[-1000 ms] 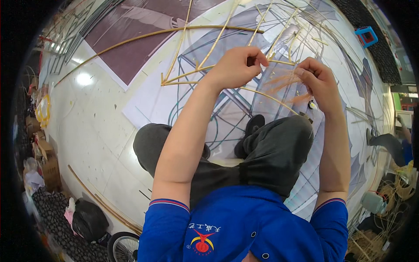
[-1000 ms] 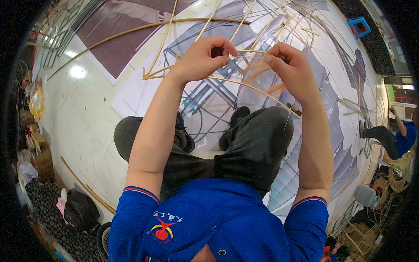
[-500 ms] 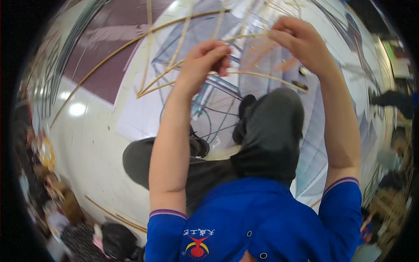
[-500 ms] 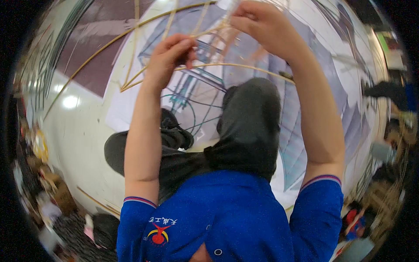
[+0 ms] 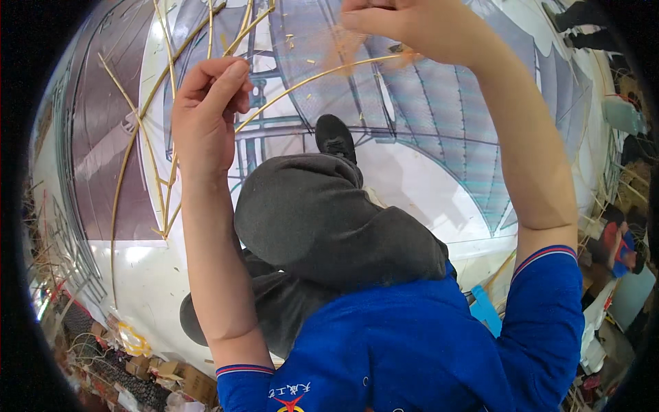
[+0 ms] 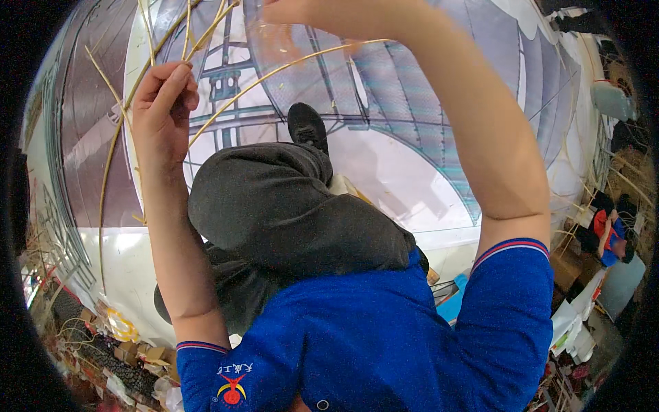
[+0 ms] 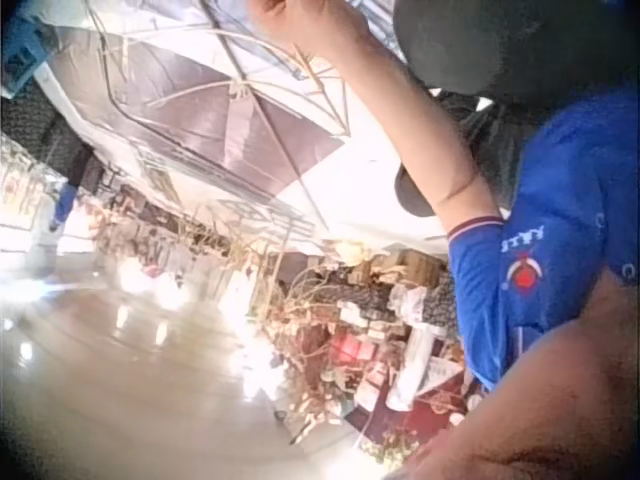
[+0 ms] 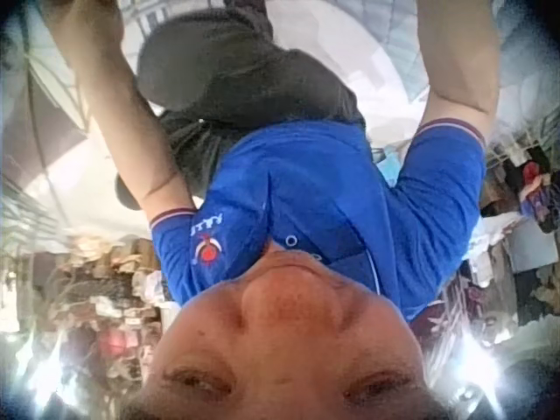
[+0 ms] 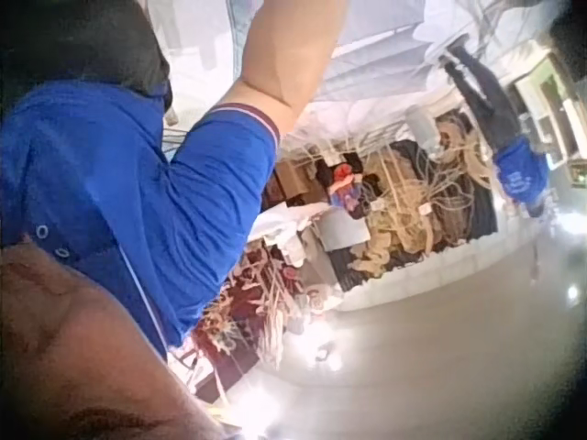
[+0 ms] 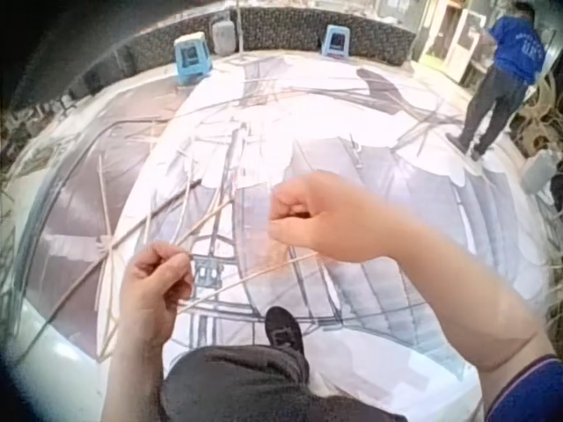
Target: The person constructs a bamboo frame by shaping and aligning bamboo strips, applying glue to the joints from a bottle, and tying thread around the connections.
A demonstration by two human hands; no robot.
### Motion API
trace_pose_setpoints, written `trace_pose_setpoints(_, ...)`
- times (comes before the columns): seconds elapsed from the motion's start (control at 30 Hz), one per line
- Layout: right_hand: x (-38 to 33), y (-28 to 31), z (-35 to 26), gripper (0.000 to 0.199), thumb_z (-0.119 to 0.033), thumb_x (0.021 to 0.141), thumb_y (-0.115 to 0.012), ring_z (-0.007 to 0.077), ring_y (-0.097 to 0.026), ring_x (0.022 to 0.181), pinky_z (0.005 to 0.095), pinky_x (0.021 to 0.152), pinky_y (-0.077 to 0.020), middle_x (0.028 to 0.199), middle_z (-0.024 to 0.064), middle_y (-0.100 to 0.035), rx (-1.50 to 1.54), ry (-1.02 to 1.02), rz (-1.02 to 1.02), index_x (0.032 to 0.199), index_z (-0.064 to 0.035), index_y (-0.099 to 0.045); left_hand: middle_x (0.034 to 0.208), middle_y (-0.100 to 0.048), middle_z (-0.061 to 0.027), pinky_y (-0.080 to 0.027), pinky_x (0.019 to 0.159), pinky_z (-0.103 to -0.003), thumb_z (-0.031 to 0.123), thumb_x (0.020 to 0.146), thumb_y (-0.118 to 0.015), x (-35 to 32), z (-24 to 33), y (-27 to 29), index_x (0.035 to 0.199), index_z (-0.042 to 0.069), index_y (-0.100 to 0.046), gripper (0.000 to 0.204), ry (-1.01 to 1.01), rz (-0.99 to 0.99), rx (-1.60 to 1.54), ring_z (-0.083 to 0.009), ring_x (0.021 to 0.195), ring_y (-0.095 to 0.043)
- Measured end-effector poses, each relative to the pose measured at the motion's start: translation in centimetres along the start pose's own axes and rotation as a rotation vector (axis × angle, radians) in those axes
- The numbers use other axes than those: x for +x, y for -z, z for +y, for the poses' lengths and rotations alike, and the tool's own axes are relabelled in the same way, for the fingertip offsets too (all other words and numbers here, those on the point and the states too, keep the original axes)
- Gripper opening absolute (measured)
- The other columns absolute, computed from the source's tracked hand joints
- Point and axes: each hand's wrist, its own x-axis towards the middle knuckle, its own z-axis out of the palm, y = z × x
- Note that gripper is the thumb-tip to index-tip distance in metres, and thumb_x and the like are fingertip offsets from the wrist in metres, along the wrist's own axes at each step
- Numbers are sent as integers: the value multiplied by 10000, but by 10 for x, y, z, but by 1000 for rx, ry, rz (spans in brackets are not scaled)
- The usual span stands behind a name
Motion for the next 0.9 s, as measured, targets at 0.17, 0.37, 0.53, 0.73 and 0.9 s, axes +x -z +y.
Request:
trace_pose_setpoints(0.17, -14, 6, 58, 190, -178, 961, -668, 102, -538, 617, 298, 571, -432, 688, 22, -618, 103, -69, 62, 887, -4, -666, 798, -666, -37, -434, 621, -234, 117, 948, -728, 19, -16, -15, 997, 27, -709, 104, 57, -35, 31, -101, 670, -567)
trace_pose_setpoints(0.37, -33, -1, 100, 137, -178, 976, -661, 25, -474, 632, 190, 522, -370, 758, -49, -570, 233, -127, 177, 966, -41, -664, 810, -644, -38, -441, 623, -246, 124, 970, -697, 25, -32, -15, 999, 45, -675, 87, 103, 108, -56, -106, 694, -564)
trace_pose_setpoints(0.53, -62, 9, 125, 135, -188, 974, -664, 14, -384, 586, 209, 483, -267, 717, -63, -522, 337, -172, 313, 965, -54, -670, 838, -631, -32, -436, 590, -242, 74, 959, -682, 18, -27, 87, 969, 50, -635, 54, -22, 558, -423, -110, 719, -572)
trace_pose_setpoints(0.73, -74, 12, 112, 152, -205, 993, -647, 18, -347, 540, 214, 476, -222, 648, -77, -464, 437, -291, 356, 975, -57, -676, 794, -615, -49, -408, 551, -239, 88, 963, -643, -6, 2, 111, 955, 26, -622, 66, -133, 893, -295, -120, 667, -546)
trace_pose_setpoints(0.9, -59, 23, 67, 152, -209, 1007, -647, 5, -389, 564, 211, 489, -262, 698, -72, -545, 397, -229, 243, 989, -64, -690, 763, -638, -58, -385, 507, -230, 99, 975, -622, -18, 14, 78, 975, 27, -636, 74, 38, 540, -7, -90, 567, -504)
